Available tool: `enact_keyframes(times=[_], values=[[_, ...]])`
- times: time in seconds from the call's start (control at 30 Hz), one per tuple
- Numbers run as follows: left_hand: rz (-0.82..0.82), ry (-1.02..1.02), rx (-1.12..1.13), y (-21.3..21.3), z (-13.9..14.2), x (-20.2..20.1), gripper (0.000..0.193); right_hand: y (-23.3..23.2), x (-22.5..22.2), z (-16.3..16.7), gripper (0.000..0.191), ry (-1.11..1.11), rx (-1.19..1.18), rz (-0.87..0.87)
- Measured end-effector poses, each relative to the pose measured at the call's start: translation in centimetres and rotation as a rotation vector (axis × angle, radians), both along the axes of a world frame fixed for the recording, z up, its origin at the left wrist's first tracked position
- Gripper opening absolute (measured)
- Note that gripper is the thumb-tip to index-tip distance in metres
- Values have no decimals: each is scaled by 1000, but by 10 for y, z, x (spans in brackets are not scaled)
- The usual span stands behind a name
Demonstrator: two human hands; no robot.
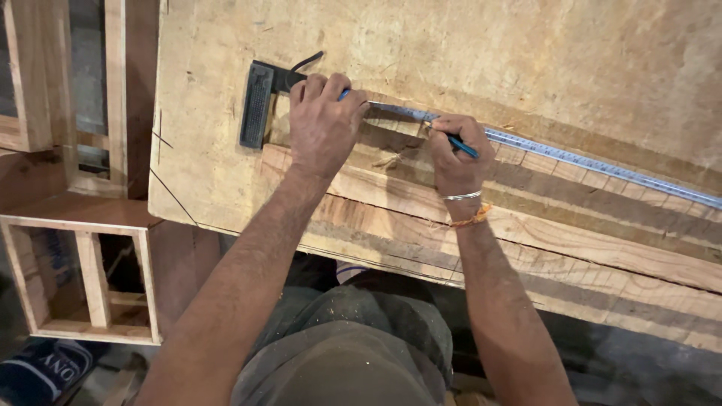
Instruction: The person measures wooden planks on a workbench using a tape measure and a long steel ruler, marks cut lines with a pencil, and squares the marks with an L-shaped framing square. They reposition planks one at a time and repeat the measure-and-mark cycle across several boards.
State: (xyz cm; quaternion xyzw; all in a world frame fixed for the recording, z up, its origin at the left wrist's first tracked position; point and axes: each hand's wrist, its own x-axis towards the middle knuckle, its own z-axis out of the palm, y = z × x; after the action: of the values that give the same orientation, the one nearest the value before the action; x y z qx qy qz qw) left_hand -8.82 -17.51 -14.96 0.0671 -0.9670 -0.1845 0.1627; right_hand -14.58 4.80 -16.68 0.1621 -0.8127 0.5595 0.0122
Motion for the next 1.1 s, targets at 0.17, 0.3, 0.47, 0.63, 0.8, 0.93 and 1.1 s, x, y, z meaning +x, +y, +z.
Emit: enact_keyframes(times=[0.17, 0.3, 0.47, 0.63, 0.8, 0.93, 1.1], values=[[29, -17, -40, 9, 14, -1, 7, 6, 6, 7, 6, -85, -44, -52], [33, -93, -7, 16, 48, -2, 12, 23, 33, 25, 7, -474, -106, -77], [26, -670, 363, 47, 99, 5, 20, 42, 88, 38, 23, -785, -460, -126], [-22, -869, 488, 112, 129, 0, 28, 83, 90, 47, 25, -1036, -1036, -374], [-82, -785, 731, 143, 130, -3, 31, 154, 71, 53, 21, -779, -1112, -345], [-32, -920, 467, 148, 116, -7, 32, 166, 63, 44, 16, -1020, -892, -437], [26, -914, 226, 136, 102, -1, 25, 143, 92, 58, 24, -1074, -612, -503]])
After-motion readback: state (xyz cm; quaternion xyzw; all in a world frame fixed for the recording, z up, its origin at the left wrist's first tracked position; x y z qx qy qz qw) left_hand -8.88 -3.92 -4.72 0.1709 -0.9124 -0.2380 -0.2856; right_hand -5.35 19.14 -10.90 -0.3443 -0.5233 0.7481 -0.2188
